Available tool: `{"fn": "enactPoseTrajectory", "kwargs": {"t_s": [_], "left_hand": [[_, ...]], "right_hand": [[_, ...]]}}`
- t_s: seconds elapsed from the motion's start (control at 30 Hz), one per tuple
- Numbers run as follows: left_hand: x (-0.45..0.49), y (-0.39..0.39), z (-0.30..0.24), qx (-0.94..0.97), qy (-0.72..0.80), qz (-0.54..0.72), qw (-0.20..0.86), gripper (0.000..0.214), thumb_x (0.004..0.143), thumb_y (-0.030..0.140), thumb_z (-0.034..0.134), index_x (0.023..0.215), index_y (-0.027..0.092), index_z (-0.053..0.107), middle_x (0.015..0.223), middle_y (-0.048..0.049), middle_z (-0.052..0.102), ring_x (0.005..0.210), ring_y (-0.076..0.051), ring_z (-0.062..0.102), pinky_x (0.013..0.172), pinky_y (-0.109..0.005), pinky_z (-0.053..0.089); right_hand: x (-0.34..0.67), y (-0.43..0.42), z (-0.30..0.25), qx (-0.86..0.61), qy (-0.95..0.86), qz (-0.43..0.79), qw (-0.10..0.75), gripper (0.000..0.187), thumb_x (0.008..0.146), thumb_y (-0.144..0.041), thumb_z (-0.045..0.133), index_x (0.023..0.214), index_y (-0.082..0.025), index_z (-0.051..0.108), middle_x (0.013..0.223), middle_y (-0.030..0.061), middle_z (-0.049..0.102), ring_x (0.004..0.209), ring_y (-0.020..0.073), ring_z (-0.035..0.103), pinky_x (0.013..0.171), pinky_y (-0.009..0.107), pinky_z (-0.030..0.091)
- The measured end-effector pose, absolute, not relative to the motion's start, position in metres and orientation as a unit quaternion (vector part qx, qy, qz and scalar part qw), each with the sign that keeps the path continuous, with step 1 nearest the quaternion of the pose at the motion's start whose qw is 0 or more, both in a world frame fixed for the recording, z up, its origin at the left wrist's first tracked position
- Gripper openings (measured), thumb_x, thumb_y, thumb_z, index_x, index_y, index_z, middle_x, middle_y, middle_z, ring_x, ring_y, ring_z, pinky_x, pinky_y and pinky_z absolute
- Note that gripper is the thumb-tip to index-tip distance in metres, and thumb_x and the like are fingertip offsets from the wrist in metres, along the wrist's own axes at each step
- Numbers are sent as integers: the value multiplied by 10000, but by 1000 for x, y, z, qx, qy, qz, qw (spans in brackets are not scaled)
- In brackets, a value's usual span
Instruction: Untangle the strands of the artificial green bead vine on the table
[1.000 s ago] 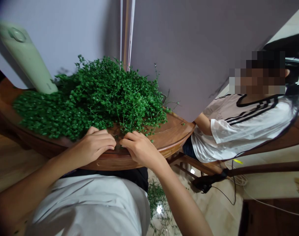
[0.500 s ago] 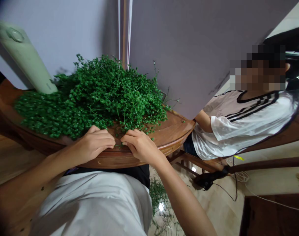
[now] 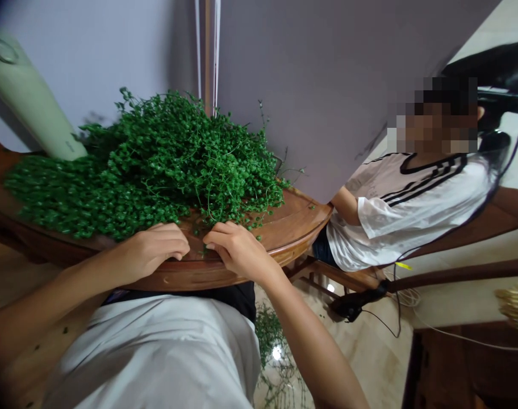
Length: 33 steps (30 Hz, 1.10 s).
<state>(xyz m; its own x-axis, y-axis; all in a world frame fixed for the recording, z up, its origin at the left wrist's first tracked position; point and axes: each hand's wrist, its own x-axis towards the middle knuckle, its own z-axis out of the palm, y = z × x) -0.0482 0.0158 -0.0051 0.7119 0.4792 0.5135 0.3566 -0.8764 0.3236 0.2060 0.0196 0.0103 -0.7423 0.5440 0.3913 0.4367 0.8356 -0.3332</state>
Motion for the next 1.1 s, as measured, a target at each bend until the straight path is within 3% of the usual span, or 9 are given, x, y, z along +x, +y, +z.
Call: {"fn": "enactPoseTrajectory", "kwargs": {"t_s": [0.2,0.43,0.5,0.6,0.67,0.83,1.1], "left_hand": [[-51,11,5,905,248,341,53,236,1016,125,452,872,195,625,934,-24,682,887,-145,614,832,-265,465],[-110,26,21,824,400,376,-140,81,1002,273,583,997,247,659,971,-9,756,921,-201,695,856,-332,451],[-125,31,21,815,423,353,-180,131,1010,223,537,1050,245,660,1106,-24,765,1010,-220,697,840,-344,427],[-125,29,22,806,455,314,-211,248,1017,147,440,1109,228,655,1404,-39,651,1208,-267,625,879,-379,388],[-110,22,23,798,454,341,-200,210,1022,176,478,1100,229,666,1417,-44,636,1213,-267,605,908,-390,379],[-45,8,18,866,356,345,-64,120,1011,303,608,1097,234,655,1126,-16,741,1069,-199,621,893,-356,341],[-14,14,5,887,347,297,64,29,990,235,641,968,217,642,981,37,710,993,-172,584,861,-320,282]], "right_hand": [[208,20,10,-278,-917,142,247,165,1054,-174,485,1013,-182,644,1024,72,626,975,194,568,879,321,463],[206,18,12,-291,-899,171,280,139,1053,-217,514,1000,-190,639,1023,67,637,977,189,590,880,324,475],[206,17,13,-288,-889,188,301,130,1052,-216,518,1001,-190,634,1008,62,633,950,178,594,860,312,476],[206,17,13,-282,-876,200,337,121,1047,-208,528,984,-189,629,973,52,616,903,160,592,826,292,473],[206,16,13,-274,-872,199,355,120,1046,-207,531,977,-189,627,968,52,608,905,158,589,828,291,473],[207,15,11,-268,-878,193,347,125,1042,-182,520,976,-191,625,972,56,602,923,164,585,838,296,471],[210,17,4,-270,-903,142,303,144,1034,-146,523,995,-201,650,1015,52,653,942,183,567,866,326,453]]}}
